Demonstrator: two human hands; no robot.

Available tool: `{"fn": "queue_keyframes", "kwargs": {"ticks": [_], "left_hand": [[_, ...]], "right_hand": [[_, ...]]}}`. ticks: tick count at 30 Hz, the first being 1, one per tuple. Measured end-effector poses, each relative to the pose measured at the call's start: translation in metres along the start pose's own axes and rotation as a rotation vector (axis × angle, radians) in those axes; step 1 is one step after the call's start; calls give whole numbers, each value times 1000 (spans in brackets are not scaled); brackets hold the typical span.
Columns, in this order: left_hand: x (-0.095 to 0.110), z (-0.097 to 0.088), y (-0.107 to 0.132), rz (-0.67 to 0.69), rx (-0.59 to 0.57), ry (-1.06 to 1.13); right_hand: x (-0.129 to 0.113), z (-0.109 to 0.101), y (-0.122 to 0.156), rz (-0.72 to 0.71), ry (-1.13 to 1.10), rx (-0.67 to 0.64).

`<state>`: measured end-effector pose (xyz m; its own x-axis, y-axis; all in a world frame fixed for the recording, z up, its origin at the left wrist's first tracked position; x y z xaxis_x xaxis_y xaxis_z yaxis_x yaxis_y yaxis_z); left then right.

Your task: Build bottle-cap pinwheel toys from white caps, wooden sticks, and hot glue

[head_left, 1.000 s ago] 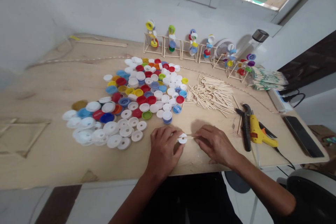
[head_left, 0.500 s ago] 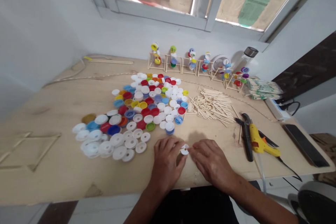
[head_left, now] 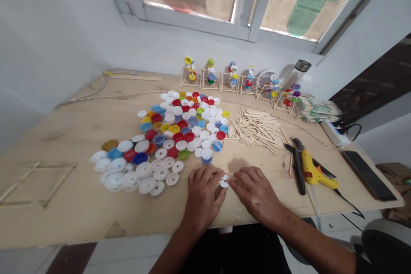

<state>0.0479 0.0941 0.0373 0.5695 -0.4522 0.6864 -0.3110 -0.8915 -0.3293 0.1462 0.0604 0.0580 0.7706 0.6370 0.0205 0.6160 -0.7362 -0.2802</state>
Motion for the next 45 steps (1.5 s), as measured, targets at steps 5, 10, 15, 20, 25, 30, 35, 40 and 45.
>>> {"fn": "queue_keyframes", "kwargs": {"ticks": [5,10,15,20,25,30,35,40,45], "left_hand": [[2,-1,-1,9,0,-32],[2,-2,-1,10,7,-48],[4,-2,0,27,14,-61],[2,1,2,41,9,-77],[2,1,3,44,17,-72],[4,0,3,47,25,-92],[3,2,3,53,5,-93],[1,0,3,58,-21,-84],[-1,-10,5,72,-6,-42]], "right_hand": [[-6,-4,-8,-7,-3,-32],[-8,-3,-10,-17,-37,-39],[6,-4,-5,134,-117,19],[21,-11,15,308,-225,114],[19,-7,33,425,-310,112],[6,4,32,422,-302,86],[6,2,26,416,-232,111],[21,-5,21,431,-247,152],[29,-1,10,406,-290,117]]}}
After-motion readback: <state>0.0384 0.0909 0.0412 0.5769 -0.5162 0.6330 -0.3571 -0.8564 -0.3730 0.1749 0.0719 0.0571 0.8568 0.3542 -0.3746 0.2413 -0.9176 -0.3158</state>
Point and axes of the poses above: each hand's wrist, its own y-axis away from the middle knuckle, its own z-axis out of the palm, x = y × z, the point moved 9 cm from there along -y, towards the middle knuckle, and after that the axes turned 4 degrees about y, right-handed, at the moved point
